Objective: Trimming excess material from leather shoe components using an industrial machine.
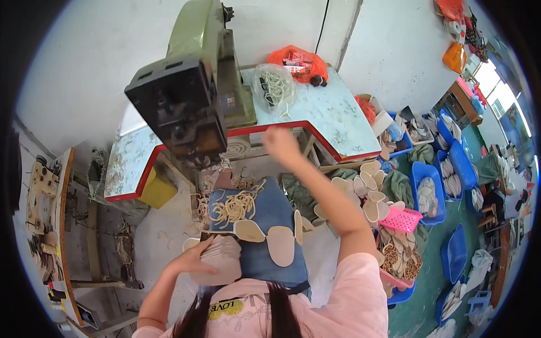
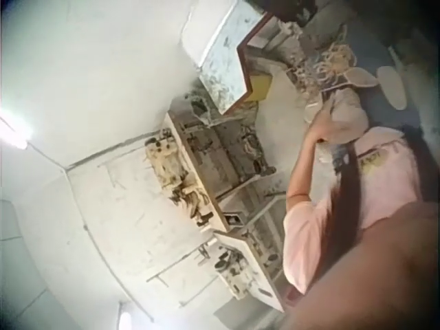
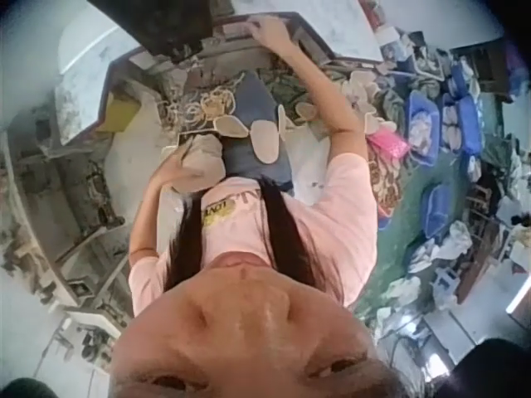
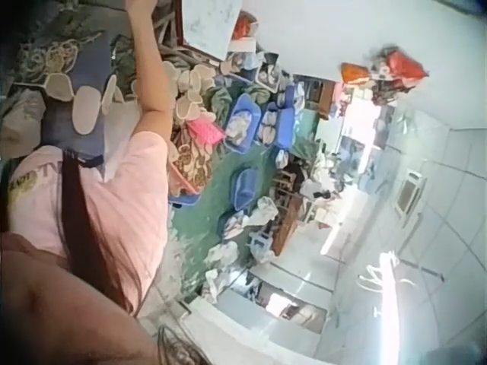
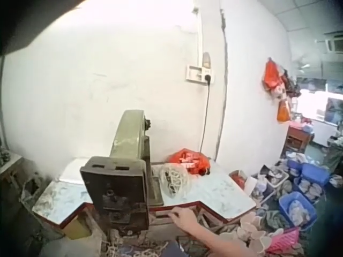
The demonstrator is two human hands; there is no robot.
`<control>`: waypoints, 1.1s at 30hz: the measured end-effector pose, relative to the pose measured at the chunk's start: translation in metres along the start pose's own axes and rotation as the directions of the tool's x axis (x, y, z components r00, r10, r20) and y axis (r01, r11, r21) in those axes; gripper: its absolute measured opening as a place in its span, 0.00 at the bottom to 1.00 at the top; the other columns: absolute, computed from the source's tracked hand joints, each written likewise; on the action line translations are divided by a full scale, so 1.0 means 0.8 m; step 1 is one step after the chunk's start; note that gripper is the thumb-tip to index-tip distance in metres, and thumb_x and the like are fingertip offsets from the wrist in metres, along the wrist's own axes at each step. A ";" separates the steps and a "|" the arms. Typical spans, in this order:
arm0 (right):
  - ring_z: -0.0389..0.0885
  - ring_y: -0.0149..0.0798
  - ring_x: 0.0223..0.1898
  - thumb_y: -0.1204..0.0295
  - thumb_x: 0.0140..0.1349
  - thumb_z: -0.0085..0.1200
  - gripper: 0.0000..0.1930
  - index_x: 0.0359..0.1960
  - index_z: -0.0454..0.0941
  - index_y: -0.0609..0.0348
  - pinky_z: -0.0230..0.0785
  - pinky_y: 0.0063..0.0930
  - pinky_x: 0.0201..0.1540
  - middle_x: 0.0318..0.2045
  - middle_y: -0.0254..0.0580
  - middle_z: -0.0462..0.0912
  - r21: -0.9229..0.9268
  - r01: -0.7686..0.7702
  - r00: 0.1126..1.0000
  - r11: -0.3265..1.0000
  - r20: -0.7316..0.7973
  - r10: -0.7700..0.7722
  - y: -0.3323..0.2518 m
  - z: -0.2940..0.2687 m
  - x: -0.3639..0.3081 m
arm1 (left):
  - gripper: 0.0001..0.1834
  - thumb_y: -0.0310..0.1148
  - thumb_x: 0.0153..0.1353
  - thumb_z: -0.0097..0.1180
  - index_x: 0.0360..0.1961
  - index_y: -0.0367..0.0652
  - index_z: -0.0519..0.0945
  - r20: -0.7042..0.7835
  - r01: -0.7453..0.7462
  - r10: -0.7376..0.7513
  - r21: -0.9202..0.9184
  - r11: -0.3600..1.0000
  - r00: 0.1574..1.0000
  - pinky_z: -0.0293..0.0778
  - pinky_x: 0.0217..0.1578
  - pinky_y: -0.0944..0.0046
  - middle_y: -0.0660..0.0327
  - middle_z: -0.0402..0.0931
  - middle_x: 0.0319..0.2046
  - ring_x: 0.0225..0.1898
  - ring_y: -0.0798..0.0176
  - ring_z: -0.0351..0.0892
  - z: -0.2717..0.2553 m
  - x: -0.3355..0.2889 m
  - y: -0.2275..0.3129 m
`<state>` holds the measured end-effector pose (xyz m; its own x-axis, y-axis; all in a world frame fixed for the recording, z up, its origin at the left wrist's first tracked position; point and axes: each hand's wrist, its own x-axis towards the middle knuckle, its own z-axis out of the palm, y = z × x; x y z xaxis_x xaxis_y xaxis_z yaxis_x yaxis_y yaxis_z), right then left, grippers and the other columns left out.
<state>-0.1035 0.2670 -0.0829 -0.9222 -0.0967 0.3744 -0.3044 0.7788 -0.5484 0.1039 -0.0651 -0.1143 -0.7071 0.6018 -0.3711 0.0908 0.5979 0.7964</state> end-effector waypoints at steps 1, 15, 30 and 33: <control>0.75 0.50 0.27 0.69 0.48 0.45 0.08 0.24 0.75 0.59 0.66 0.39 0.30 0.21 0.50 0.75 -0.040 -0.074 0.995 0.996 -0.073 0.071 0.005 -0.021 0.034 | 0.51 0.49 0.33 0.64 0.55 0.32 0.54 0.015 -0.027 0.027 0.001 1.000 1.000 0.56 0.52 0.62 0.43 0.59 0.51 0.54 0.50 0.59 -0.006 -0.007 -0.006; 0.75 0.35 0.20 0.72 0.46 0.51 0.07 0.23 0.75 0.65 0.69 0.29 0.27 0.17 0.42 0.75 0.210 0.004 0.953 0.978 -0.296 0.060 0.101 -0.056 0.253 | 0.51 0.53 0.31 0.64 0.52 0.32 0.56 -0.024 0.036 -0.031 0.273 0.961 0.999 0.57 0.50 0.58 0.44 0.61 0.46 0.49 0.45 0.59 0.016 -0.042 0.002; 0.74 0.34 0.29 0.77 0.55 0.41 0.14 0.44 0.67 0.68 0.66 0.17 0.30 0.35 0.45 0.74 0.982 -0.137 0.963 0.132 0.101 0.249 0.034 -0.098 0.163 | 0.51 0.53 0.30 0.65 0.53 0.37 0.56 -0.046 -0.067 0.079 0.228 0.971 0.996 0.64 0.45 0.60 0.46 0.66 0.45 0.47 0.47 0.66 0.032 -0.047 -0.003; 0.74 0.32 0.33 0.76 0.54 0.43 0.18 0.49 0.65 0.65 0.65 0.14 0.30 0.43 0.42 0.72 0.952 -0.168 0.983 0.257 0.144 0.112 0.015 -0.067 0.089 | 0.45 0.51 0.30 0.65 0.48 0.37 0.61 -0.045 -0.061 0.076 0.267 0.962 0.996 0.65 0.44 0.59 0.48 0.67 0.43 0.44 0.48 0.68 0.032 -0.040 -0.002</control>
<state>-0.1599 0.3026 -0.0224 -0.9751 -0.0972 0.1994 -0.1501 -0.3729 -0.9157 0.1446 -0.0718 -0.1160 -0.7291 0.6209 -0.2878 0.3179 0.6796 0.6611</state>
